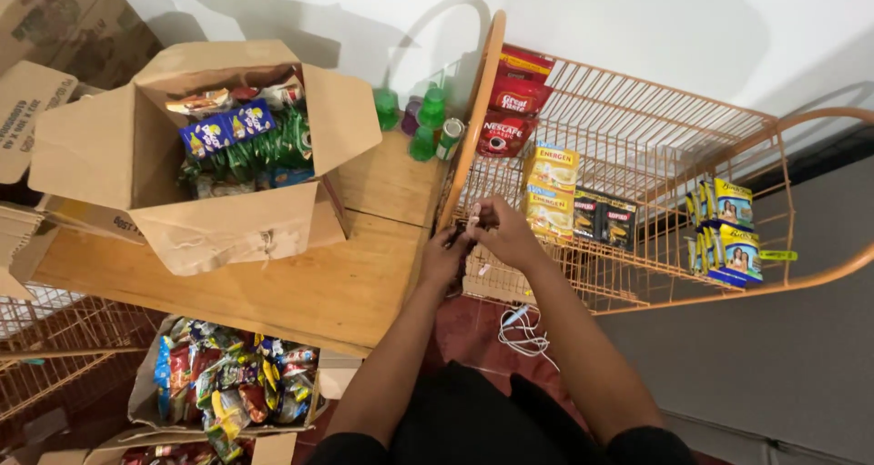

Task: Picking up various packaged grocery items from cardboard boxes and placing them into a wire cart.

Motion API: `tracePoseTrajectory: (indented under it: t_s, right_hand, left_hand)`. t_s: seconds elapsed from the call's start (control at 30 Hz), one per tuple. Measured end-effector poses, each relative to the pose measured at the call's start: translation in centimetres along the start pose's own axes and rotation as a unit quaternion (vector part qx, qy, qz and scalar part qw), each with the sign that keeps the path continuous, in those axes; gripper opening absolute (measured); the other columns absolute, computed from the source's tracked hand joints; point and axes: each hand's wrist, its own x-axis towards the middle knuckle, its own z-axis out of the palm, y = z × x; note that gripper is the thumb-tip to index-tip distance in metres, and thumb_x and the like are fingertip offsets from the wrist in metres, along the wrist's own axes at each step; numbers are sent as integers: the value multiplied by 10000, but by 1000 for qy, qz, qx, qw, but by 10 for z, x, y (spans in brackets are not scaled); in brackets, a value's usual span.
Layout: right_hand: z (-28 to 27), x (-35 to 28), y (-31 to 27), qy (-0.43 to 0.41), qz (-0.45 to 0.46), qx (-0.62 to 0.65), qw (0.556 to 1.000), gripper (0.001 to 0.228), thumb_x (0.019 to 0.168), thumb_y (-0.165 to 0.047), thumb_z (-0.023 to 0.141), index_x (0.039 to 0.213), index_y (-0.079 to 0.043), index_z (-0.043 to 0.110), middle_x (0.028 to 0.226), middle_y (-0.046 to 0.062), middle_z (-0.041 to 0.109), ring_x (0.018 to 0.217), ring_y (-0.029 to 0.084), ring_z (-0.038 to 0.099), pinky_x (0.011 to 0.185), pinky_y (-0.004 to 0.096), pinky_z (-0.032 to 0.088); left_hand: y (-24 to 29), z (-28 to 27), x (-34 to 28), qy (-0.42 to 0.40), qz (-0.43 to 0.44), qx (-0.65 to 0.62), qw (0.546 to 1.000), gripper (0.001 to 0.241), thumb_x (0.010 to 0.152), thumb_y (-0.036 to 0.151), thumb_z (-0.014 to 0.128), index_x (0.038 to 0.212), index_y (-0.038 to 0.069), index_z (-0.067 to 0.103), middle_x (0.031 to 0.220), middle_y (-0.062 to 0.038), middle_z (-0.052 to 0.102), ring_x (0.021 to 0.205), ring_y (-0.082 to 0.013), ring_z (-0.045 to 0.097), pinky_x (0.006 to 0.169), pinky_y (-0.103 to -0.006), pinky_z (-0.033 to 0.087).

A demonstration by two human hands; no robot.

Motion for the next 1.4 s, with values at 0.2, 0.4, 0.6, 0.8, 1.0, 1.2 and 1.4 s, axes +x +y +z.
tracePoseTrajectory:
  t_s: [0.2, 0.4, 0.6, 0.8, 1.0, 1.2, 1.4]
  right_hand:
    - [-3, 5, 7, -25, 22, -57, 998, 429, 901, -101, 745, 1273, -42, 540, 1138, 81, 694, 1071, 197, 676, 919, 367, 542]
    - [2, 6, 25, -16, -4, -61, 998, 345, 921, -90, 724, 1218, -27, 561, 1122, 126, 714, 1081, 249, 703, 932, 390, 555]
    - [0, 2, 6, -19, 6, -144, 989, 424, 872, -84, 770, 1225, -21, 542, 1113, 168, 685, 1072, 313, 672, 919, 416, 525]
    - [-5, 22, 47, -90, 15, -138, 986, 446, 855, -44, 721, 1245, -19, 507, 1152, 174, 681, 1120, 301, 671, 951, 406, 526]
    - [-10, 23, 47, -78, 38, 0, 996, 522, 861, -7, 696, 1328, -28, 463, 1257, 128, 617, 1218, 250, 600, 1021, 385, 497]
    - [-19, -10, 15, 29, 3, 71, 997, 468, 843, 92, 584, 1299, -16, 586, 1275, 104, 642, 1201, 213, 610, 997, 358, 526]
    - [-14, -22, 39, 106, 56, 241, 963, 284, 919, 60, 629, 1195, 0, 652, 1121, 91, 704, 1036, 183, 676, 942, 311, 583]
  left_hand:
    - [-8, 6, 0, 50, 1, 9, 999, 396, 937, 331, 723, 1210, 45, 692, 843, 8, 711, 672, -114, 598, 564, -298, 477]
    - [-35, 10, 5, 102, 77, 43, 991, 386, 887, 303, 812, 1059, -38, 747, 883, -72, 756, 775, -159, 659, 731, -358, 535]
    - [-72, 8, 16, 188, 182, 134, 956, 523, 804, 139, 877, 1181, -71, 582, 1134, -178, 602, 950, -226, 668, 808, -353, 567]
    - [-24, 21, -24, 124, 160, 73, 977, 569, 833, 122, 750, 1341, -1, 525, 1203, -129, 582, 908, -225, 649, 750, -370, 571]
    - [-6, 24, -41, 199, 240, 240, 919, 486, 874, 109, 792, 1281, -5, 552, 1230, -179, 525, 1064, -301, 604, 867, -382, 530]
    - [15, 32, -49, 183, 234, 178, 938, 384, 887, 138, 755, 1198, 9, 571, 1188, -160, 537, 989, -290, 627, 846, -365, 545]
    - [8, 32, -34, 195, 246, 122, 941, 403, 879, 156, 731, 1213, 10, 558, 1158, -143, 599, 1049, -275, 643, 892, -368, 526]
